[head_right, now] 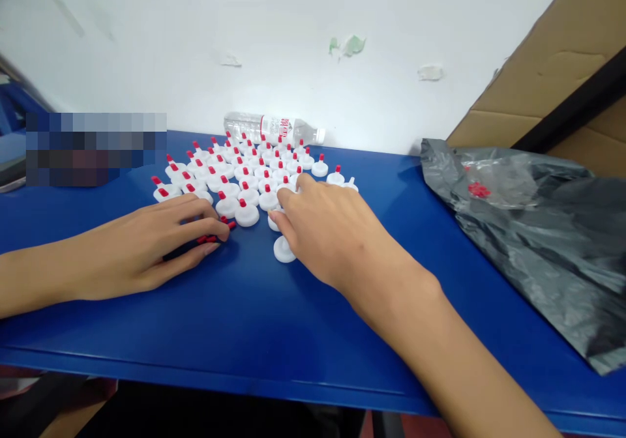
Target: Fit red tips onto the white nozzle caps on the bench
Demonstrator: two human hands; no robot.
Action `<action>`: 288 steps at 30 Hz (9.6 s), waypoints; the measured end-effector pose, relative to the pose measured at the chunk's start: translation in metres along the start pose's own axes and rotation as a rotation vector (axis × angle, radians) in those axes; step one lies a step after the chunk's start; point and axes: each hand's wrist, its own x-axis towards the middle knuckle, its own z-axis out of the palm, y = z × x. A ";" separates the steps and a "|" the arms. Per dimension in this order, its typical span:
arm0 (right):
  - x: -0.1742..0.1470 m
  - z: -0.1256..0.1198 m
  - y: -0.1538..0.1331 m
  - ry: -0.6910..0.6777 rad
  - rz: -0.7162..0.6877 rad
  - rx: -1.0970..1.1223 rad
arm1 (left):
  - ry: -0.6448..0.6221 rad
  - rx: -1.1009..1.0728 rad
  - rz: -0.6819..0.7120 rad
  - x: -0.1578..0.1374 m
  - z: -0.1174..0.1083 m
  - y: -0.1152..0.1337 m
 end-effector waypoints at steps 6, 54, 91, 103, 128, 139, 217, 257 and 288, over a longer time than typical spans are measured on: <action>0.000 -0.001 0.000 -0.005 0.008 -0.006 | 0.009 -0.002 0.011 0.000 0.000 0.000; 0.009 0.001 0.016 0.170 0.079 -0.014 | 0.135 -0.016 0.070 -0.004 0.002 0.000; 0.010 0.014 -0.004 0.509 -0.285 0.320 | 0.323 -0.135 0.278 -0.006 -0.003 0.003; 0.012 0.017 -0.009 0.589 -0.324 0.356 | 0.355 -0.142 0.262 -0.008 -0.001 0.004; 0.007 0.009 -0.024 0.628 -0.534 0.104 | 0.581 -0.111 0.224 0.002 0.004 0.010; 0.007 0.009 -0.028 0.563 -0.546 0.230 | 0.576 -0.081 0.170 0.003 0.001 0.015; 0.007 0.014 -0.015 0.505 -0.425 0.235 | 0.557 -0.011 0.166 0.001 0.002 -0.006; 0.006 0.007 -0.030 0.721 -0.583 0.184 | 0.453 -0.081 0.165 0.000 -0.001 0.006; -0.005 0.002 -0.041 1.053 -0.538 -0.062 | 0.422 -0.858 -0.048 -0.005 -0.005 0.027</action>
